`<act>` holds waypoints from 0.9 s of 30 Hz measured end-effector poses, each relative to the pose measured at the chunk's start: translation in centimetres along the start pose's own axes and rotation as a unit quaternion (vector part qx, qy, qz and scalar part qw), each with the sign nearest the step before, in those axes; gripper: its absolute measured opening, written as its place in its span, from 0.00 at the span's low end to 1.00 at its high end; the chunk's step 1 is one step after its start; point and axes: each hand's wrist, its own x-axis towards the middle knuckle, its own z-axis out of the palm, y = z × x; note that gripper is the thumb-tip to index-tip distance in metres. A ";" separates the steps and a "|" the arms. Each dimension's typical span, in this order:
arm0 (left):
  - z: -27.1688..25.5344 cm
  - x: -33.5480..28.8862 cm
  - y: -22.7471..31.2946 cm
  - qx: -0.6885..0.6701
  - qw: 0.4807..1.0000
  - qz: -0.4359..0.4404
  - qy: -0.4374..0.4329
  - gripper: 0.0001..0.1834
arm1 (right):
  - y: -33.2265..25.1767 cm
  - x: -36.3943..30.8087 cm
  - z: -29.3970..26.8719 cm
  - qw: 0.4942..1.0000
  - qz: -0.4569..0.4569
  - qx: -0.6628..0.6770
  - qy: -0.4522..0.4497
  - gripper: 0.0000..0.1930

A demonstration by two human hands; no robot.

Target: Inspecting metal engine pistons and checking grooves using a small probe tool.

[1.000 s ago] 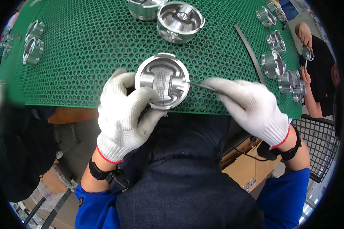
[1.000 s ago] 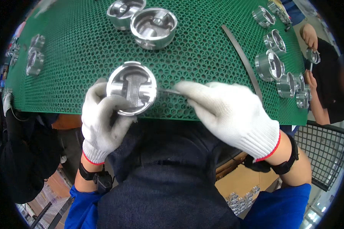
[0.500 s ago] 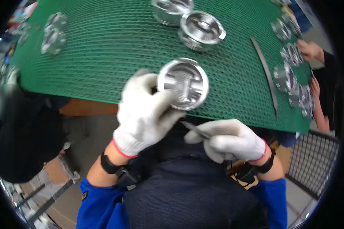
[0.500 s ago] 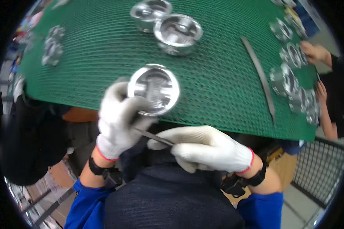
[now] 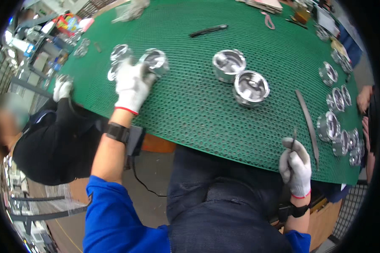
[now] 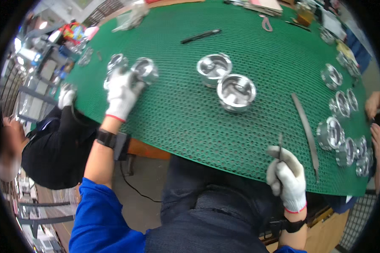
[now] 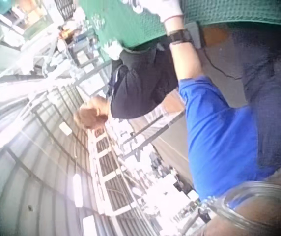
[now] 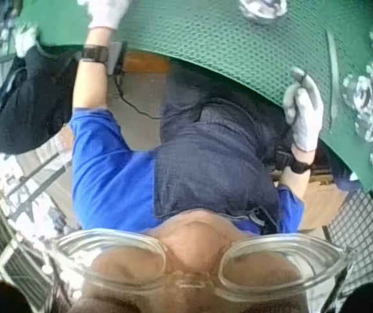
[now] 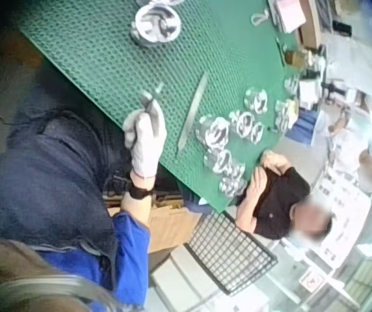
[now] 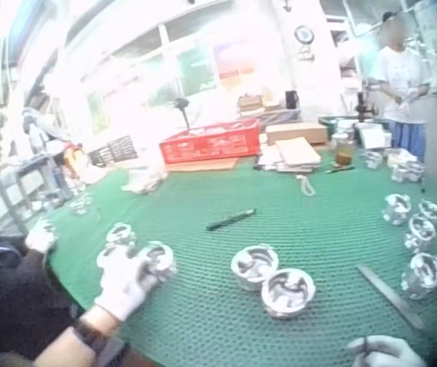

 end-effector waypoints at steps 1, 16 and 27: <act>0.3 0.5 0.1 -0.001 0.998 0.028 0.064 0.22 | -0.2 0.0 0.3 1.000 0.006 0.001 -0.007 0.25; -3.8 -4.0 16.8 -0.259 0.902 0.325 -0.120 0.19 | 0.6 1.0 -0.8 0.972 -0.052 0.225 0.037 0.28; -2.5 -11.0 15.4 -0.395 0.908 0.107 -0.093 0.20 | -5.9 3.9 3.8 0.724 -0.236 -0.641 -0.094 0.15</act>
